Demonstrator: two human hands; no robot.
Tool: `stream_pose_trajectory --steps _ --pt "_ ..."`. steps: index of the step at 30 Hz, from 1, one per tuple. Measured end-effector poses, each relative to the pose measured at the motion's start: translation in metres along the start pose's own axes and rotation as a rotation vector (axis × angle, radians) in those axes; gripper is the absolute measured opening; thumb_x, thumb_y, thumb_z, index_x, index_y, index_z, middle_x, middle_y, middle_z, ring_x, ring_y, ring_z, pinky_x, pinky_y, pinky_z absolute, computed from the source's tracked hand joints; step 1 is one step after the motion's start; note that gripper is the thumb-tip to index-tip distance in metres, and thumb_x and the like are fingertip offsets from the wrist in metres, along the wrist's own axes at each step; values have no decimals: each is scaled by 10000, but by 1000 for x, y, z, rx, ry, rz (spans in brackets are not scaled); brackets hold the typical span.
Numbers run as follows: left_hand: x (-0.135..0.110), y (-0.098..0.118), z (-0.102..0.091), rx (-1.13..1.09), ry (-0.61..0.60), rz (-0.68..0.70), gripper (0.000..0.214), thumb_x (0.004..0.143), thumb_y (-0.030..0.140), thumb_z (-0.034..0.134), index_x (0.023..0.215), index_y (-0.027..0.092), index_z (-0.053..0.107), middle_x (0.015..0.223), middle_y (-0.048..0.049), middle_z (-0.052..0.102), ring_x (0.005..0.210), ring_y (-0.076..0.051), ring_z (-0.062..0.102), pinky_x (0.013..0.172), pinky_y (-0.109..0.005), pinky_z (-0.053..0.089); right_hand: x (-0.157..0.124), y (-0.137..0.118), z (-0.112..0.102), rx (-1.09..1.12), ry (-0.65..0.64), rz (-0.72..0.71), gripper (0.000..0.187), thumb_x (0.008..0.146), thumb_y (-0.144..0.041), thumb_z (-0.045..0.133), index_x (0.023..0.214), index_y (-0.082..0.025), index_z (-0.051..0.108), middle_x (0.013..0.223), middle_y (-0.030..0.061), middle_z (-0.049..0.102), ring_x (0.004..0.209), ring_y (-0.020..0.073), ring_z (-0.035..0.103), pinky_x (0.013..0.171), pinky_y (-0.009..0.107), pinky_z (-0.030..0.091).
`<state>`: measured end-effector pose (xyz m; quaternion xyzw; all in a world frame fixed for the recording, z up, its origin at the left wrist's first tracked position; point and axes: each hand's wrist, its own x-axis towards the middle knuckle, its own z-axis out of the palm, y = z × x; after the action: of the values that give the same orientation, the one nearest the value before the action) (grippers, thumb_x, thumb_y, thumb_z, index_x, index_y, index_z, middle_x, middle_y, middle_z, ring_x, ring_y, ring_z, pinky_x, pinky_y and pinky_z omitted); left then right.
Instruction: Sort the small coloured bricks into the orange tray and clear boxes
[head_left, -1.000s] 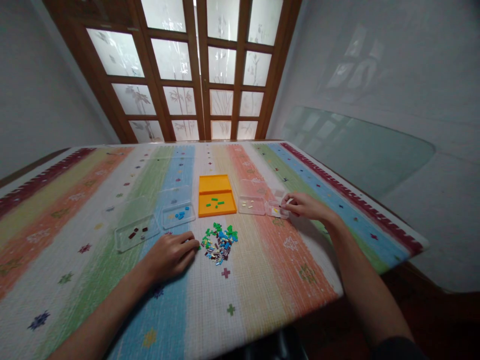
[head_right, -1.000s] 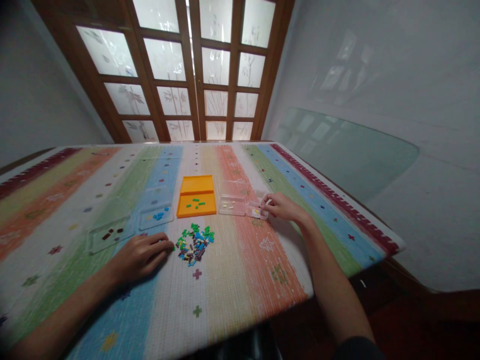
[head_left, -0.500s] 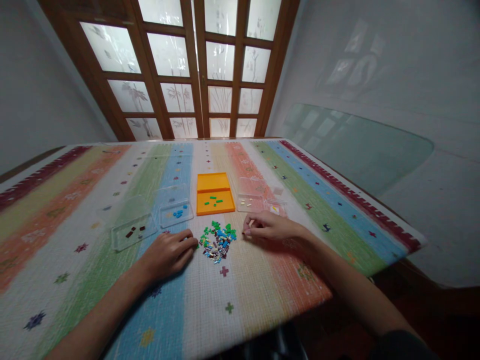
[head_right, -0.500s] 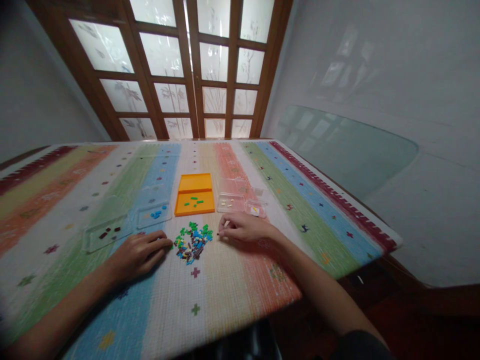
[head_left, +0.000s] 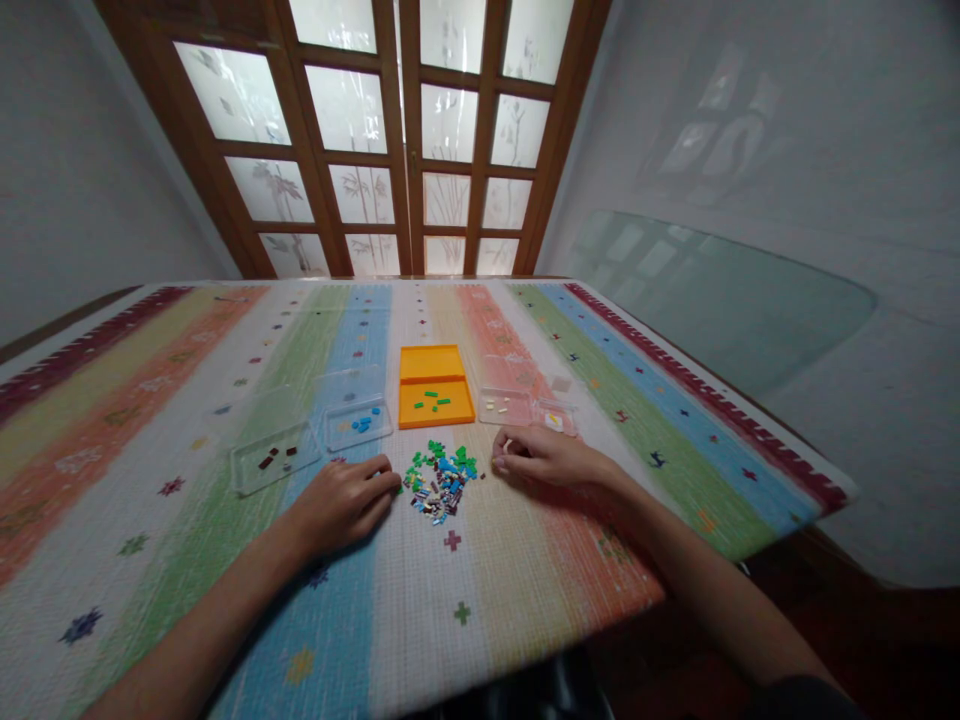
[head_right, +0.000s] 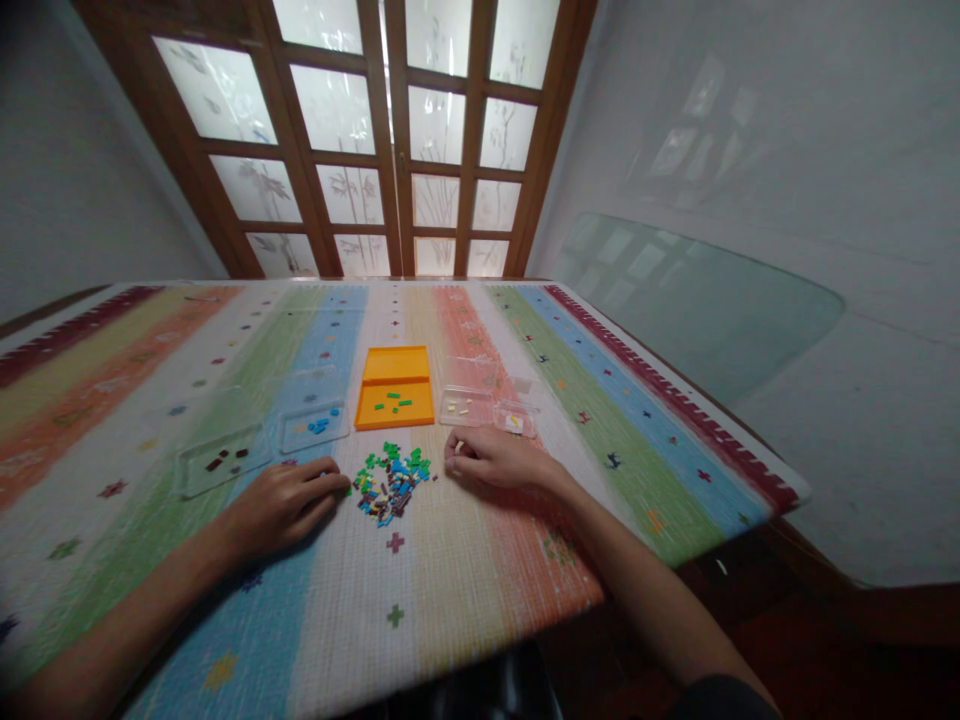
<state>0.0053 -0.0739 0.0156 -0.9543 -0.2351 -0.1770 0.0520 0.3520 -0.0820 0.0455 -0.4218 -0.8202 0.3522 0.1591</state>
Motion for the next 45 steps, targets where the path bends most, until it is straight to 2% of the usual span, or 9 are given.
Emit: stream_pose_trajectory --steps 6,10,15,24,29,33,38,43,45 --pt "1 0 0 -11 -24 -15 268 966 158 410 970 187 676 888 -47 699 653 -149 639 587 -278 465 -23 17 -49 -98 280 58 258 967 -449 507 923 -205 578 646 -18 586 572 138 522 562 261 381" --pt "0 0 1 -12 -21 -15 271 966 158 408 961 188 677 870 -44 688 632 -146 621 577 -274 458 -37 38 -70 -178 313 206 253 935 -446 507 866 -213 580 579 -19 562 527 155 520 537 272 363" --pt "-1 0 1 -28 -4 -15 277 969 155 407 979 187 682 886 -46 686 631 -151 608 575 -282 469 -39 59 -70 -344 314 352 162 896 -325 523 831 -211 619 642 14 634 595 172 566 582 273 381" --pt "1 -1 1 -36 1 -17 264 967 161 416 966 192 678 869 -43 684 631 -142 607 576 -265 457 -36 69 -68 -447 273 348 152 888 -246 579 866 -181 714 814 87 741 727 204 648 667 285 421" --pt "0 0 0 -45 10 -25 250 959 162 430 968 195 678 881 -43 688 630 -143 606 574 -266 454 -36 66 -68 -441 270 329 218 900 -280 560 812 -182 733 825 101 757 722 205 652 651 289 406" --pt "0 -1 0 -53 6 -28 246 954 160 431 960 192 675 879 -48 685 631 -147 602 577 -272 461 -39 49 -70 -374 385 269 365 949 -422 490 823 -181 735 687 56 687 588 177 572 595 295 365" --pt "-1 -2 1 -63 29 -54 254 973 157 409 972 188 661 872 -44 685 642 -143 609 586 -262 470 -30 23 -56 -211 448 157 535 982 -617 418 832 -197 714 554 -16 522 524 150 477 563 289 331" --pt "2 1 -1 -91 27 -76 253 988 165 399 988 178 652 847 -40 682 631 -141 609 580 -260 472 -8 14 -13 -294 296 -6 549 1029 -530 348 620 -212 530 561 2 499 535 140 434 570 293 297" --pt "3 2 -3 -96 26 -83 255 988 166 398 989 176 653 837 -39 678 638 -146 613 579 -263 470 -3 13 5 -410 216 -14 482 1038 -441 376 659 -205 557 603 23 550 550 142 434 589 306 283"
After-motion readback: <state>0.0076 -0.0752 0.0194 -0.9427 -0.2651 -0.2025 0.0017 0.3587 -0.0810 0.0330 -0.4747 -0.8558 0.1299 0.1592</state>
